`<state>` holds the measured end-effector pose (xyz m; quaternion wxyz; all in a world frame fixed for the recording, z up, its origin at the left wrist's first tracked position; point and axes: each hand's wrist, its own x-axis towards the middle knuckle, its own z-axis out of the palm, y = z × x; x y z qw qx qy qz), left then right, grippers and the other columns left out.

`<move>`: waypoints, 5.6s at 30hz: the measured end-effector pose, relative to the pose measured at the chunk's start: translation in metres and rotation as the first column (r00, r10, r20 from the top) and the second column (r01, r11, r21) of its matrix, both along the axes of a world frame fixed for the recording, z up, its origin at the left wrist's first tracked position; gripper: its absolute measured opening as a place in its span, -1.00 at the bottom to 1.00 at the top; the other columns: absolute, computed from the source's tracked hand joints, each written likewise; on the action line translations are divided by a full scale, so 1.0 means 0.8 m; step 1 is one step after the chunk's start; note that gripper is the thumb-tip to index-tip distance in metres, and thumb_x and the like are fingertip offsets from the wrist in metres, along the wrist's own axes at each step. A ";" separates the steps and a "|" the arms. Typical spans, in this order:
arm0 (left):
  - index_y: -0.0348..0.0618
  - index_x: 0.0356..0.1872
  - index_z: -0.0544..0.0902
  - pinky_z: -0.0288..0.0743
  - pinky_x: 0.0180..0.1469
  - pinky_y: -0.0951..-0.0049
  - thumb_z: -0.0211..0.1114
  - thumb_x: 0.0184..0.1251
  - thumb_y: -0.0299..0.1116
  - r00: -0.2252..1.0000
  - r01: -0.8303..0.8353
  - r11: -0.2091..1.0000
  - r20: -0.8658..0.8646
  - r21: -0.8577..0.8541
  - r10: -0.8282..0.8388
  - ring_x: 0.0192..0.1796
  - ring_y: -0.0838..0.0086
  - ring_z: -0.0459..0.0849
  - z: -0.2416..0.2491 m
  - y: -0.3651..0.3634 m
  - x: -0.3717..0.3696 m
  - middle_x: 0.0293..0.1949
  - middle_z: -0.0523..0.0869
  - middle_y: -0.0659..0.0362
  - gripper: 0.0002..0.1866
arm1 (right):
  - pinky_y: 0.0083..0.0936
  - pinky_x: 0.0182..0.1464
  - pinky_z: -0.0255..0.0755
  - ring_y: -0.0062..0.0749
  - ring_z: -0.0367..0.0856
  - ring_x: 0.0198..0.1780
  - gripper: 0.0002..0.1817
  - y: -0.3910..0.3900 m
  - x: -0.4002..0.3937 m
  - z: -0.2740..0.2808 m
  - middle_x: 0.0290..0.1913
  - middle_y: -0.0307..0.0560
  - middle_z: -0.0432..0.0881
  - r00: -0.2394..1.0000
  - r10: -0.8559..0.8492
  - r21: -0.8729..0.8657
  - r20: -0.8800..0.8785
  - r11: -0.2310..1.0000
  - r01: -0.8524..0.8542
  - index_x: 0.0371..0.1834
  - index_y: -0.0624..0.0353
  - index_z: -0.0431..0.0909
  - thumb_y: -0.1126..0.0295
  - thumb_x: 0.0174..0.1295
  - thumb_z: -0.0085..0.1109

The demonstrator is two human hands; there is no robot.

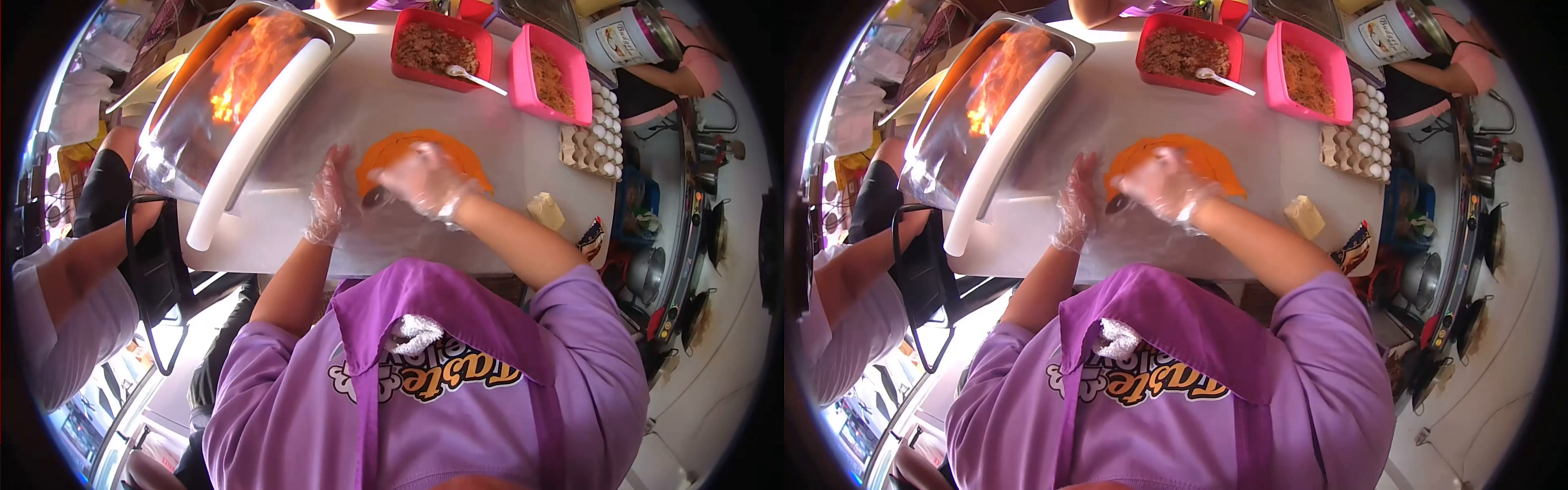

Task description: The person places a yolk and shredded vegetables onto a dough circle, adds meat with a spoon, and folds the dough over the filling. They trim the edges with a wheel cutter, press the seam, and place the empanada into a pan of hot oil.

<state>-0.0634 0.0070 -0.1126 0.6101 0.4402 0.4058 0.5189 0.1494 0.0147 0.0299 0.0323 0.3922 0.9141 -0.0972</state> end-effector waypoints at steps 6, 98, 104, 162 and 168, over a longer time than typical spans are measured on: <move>-0.31 0.42 0.10 -0.14 0.51 0.15 -0.27 0.46 0.27 0.981 0.015 0.998 0.195 -0.060 -0.003 0.46 0.13 0.19 0.009 0.019 -0.005 0.35 0.32 -0.18 -0.17 | -0.01 0.16 0.30 0.05 0.54 0.10 -0.62 -0.011 0.168 -0.027 0.01 0.11 0.60 0.423 -0.904 -0.066 0.057 0.419 0.905 0.12 0.05 0.45 0.14 0.31 0.05; -0.22 0.36 0.17 0.42 0.26 0.05 0.09 0.39 -0.32 0.764 0.321 0.728 0.620 -0.606 0.179 0.31 0.10 0.41 0.066 0.005 -0.028 0.31 0.38 -0.05 -0.43 | -0.12 -0.18 0.45 0.05 0.62 -0.24 -0.67 -0.030 -0.118 0.045 -0.38 0.16 0.63 0.965 -0.258 -0.423 -0.056 0.881 0.211 -0.44 0.25 0.62 0.16 0.21 0.12; -0.20 0.39 0.14 0.52 0.15 0.02 0.14 0.31 -0.52 0.822 0.299 0.778 0.563 -0.553 0.083 0.26 0.13 0.48 0.104 -0.011 -0.037 0.31 0.38 0.01 -0.37 | -0.30 -0.18 0.48 -0.09 0.63 -0.28 -0.78 -0.018 -0.080 0.064 -0.31 0.09 0.65 0.805 -0.394 -0.679 -0.444 0.734 -0.015 -0.20 0.30 0.61 0.35 0.26 0.16; -0.21 0.29 0.39 0.38 0.26 0.22 -0.01 0.49 -0.11 -0.506 0.620 0.783 -0.739 0.047 0.445 0.18 -0.02 0.54 0.259 0.238 -0.111 0.32 0.38 -0.16 -0.51 | -0.42 -0.29 0.50 -0.54 0.57 -0.40 -0.76 0.093 0.121 -0.009 -0.45 -0.19 0.59 0.368 -0.749 -0.505 -0.551 0.651 0.568 -0.17 0.13 0.61 0.21 0.30 0.11; -0.17 0.21 0.50 0.22 0.38 0.12 -0.02 0.42 0.08 -0.490 0.281 0.956 -0.845 0.082 0.216 0.38 -0.04 0.30 0.312 0.142 -0.058 0.41 0.24 -0.17 -0.42 | -0.47 -0.05 0.49 -0.55 0.61 -0.15 -0.68 -0.011 0.163 -0.070 -0.20 -0.11 0.70 0.393 -0.840 -0.654 -0.373 0.539 0.531 -0.01 0.20 0.60 0.25 0.28 0.14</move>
